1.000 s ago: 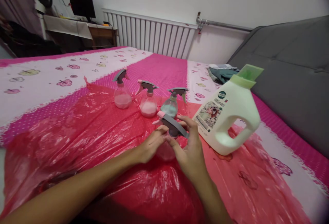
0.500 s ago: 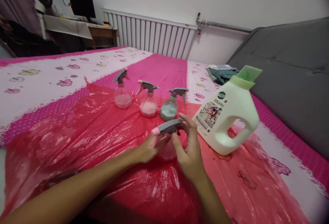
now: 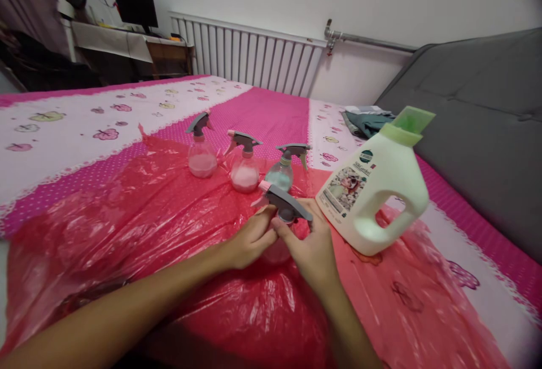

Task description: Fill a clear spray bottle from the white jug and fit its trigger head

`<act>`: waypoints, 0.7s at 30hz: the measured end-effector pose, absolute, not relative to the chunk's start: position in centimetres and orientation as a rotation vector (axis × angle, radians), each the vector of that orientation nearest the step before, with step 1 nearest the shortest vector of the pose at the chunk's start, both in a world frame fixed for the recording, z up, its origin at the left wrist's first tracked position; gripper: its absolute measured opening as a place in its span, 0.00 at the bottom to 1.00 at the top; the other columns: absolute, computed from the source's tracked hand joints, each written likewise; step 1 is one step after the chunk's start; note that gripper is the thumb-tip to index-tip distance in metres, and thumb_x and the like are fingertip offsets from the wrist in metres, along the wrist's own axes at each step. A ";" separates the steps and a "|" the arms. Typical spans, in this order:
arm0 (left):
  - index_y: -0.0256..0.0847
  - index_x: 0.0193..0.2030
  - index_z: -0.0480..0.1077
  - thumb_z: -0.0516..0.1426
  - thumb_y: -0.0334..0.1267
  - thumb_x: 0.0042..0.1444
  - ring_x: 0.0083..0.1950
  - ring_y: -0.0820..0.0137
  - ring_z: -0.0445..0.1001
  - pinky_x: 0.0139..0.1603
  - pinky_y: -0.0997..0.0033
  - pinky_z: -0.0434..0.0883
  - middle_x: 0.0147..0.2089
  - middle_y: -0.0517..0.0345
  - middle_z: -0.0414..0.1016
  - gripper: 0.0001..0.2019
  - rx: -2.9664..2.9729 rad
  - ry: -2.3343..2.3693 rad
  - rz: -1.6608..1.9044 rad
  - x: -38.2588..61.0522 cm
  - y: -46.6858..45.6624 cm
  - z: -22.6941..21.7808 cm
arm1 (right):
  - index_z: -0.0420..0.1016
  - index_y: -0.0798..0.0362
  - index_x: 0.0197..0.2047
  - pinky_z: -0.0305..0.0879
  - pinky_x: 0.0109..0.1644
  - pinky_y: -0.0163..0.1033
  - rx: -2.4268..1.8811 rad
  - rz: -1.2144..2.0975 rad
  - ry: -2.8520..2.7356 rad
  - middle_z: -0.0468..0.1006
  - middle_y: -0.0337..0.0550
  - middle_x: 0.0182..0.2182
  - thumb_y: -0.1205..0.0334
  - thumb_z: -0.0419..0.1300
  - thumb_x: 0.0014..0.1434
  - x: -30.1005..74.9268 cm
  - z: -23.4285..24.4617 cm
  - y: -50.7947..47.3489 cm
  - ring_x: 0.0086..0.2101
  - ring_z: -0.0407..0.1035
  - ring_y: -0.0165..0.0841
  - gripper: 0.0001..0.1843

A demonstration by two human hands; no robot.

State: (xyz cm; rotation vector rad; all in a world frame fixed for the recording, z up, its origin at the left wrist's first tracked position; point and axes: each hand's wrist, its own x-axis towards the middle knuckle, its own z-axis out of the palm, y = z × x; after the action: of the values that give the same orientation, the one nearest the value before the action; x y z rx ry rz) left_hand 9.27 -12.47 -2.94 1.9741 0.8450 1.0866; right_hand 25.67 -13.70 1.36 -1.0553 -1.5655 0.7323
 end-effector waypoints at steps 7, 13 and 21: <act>0.40 0.60 0.71 0.49 0.53 0.74 0.57 0.53 0.75 0.68 0.47 0.70 0.56 0.44 0.76 0.22 1.994 0.871 1.070 9.1 -12.2 -3.7 | 0.77 0.49 0.38 0.67 0.45 0.44 -1.087 0.732 -1.607 0.77 0.41 0.36 0.46 0.72 0.59 26.0 1.2 -13.4 0.39 0.72 0.39 0.16; 0.42 0.71 0.63 0.49 0.56 0.75 0.64 0.52 0.74 0.70 0.51 0.69 0.68 0.43 0.72 0.27 1.974 0.835 1.140 9.4 -12.1 -3.2 | 0.79 0.46 0.52 0.68 0.58 0.48 -0.942 0.770 -1.775 0.78 0.45 0.47 0.50 0.61 0.70 27.4 1.3 -13.4 0.51 0.74 0.40 0.13; 0.39 0.68 0.66 0.49 0.57 0.74 0.62 0.53 0.75 0.66 0.52 0.70 0.65 0.41 0.74 0.28 1.973 0.783 1.149 9.6 -12.2 -2.4 | 0.74 0.49 0.44 0.68 0.51 0.46 -0.992 0.826 -1.718 0.78 0.42 0.42 0.59 0.66 0.63 27.4 1.3 -13.2 0.45 0.74 0.40 0.08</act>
State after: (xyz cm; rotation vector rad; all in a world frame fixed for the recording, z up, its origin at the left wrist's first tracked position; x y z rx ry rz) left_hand 9.61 -12.21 -2.40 1.9727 0.7831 1.1493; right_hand 27.41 -13.24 1.32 -0.9918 -1.7184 0.8260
